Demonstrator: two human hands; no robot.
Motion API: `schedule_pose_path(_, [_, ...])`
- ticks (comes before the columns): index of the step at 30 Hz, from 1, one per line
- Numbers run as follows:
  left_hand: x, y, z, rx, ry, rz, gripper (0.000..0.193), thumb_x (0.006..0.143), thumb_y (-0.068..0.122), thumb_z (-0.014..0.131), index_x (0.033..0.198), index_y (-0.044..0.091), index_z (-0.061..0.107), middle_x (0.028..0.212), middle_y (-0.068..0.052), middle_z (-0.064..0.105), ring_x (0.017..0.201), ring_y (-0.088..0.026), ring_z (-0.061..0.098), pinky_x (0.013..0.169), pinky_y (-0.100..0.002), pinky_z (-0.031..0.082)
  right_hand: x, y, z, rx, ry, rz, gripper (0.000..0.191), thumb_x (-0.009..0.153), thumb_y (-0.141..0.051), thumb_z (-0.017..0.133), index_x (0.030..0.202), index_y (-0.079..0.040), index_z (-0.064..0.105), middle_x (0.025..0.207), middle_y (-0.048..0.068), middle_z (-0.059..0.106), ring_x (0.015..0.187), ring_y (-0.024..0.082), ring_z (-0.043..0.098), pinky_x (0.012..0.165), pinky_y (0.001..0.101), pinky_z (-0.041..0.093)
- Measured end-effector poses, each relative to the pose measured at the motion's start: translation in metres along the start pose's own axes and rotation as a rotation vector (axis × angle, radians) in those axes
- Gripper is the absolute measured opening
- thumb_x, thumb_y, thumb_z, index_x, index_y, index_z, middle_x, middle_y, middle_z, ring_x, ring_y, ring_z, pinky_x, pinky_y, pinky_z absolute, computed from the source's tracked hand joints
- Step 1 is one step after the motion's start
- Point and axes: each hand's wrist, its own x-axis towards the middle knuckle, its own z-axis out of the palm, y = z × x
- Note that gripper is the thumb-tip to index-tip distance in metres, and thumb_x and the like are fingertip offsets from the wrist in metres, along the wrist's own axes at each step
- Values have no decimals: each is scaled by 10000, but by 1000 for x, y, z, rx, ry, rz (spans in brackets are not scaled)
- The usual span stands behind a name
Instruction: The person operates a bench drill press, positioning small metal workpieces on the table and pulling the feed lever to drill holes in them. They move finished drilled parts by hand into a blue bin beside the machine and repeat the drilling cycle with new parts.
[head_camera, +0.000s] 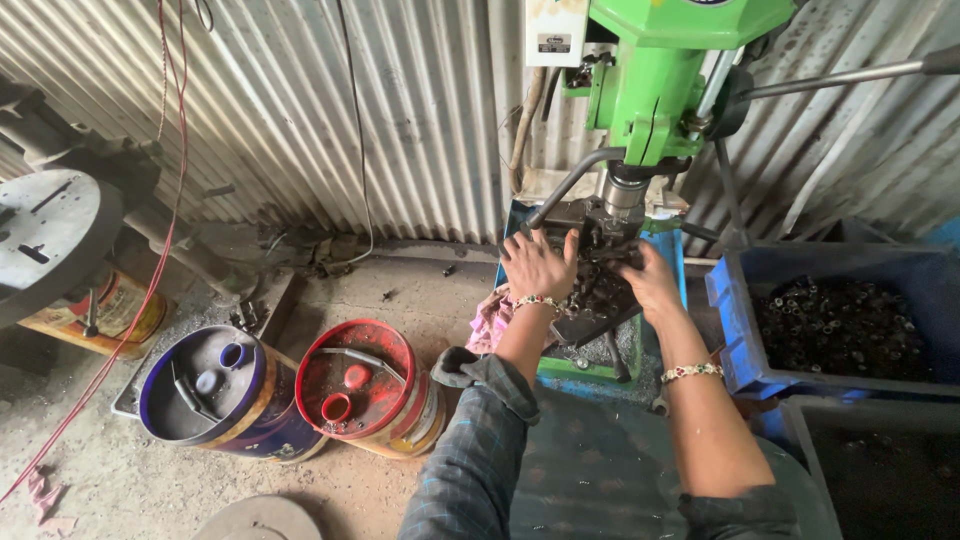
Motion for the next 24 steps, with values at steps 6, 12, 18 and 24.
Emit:
schedule_pose_path(6, [1, 2, -5, 22, -62, -9, 827, 978, 676, 341, 1332, -36, 567, 1163, -242, 590, 1174, -401, 515, 989, -522, 420, 3, 6, 6, -61, 12, -66, 389, 842, -61, 809, 1196, -59, 647, 1124, 6, 722, 1038, 115, 654, 950, 274, 507])
schedule_pose_path(12, [0, 4, -9, 11, -49, -2, 826, 984, 676, 337, 1342, -33, 561, 1163, -243, 589, 1176, -404, 514, 1000, -518, 416, 1, 2, 13, -122, 83, -123, 394, 823, -120, 844, 1175, -63, 675, 1119, 3, 744, 1029, 115, 667, 946, 293, 504])
schedule_pose_path(18, [-2, 4, -6, 6, -74, -27, 819, 983, 678, 337, 1325, -27, 574, 1182, -229, 593, 1195, -394, 518, 1014, -511, 421, -4, -2, 13, -584, 211, -153, 360, 834, -155, 864, 1145, -62, 709, 1059, 22, 761, 962, 149, 700, 883, 318, 512])
schedule_pose_path(24, [0, 2, -4, 5, -4, 12, 822, 971, 679, 367, 1316, -34, 586, 1146, -238, 593, 1162, -407, 516, 974, -523, 421, 1, 8, -6, -193, 21, -243, 307, 830, -67, 784, 1123, -59, 690, 1055, 11, 754, 993, 122, 692, 901, 251, 522])
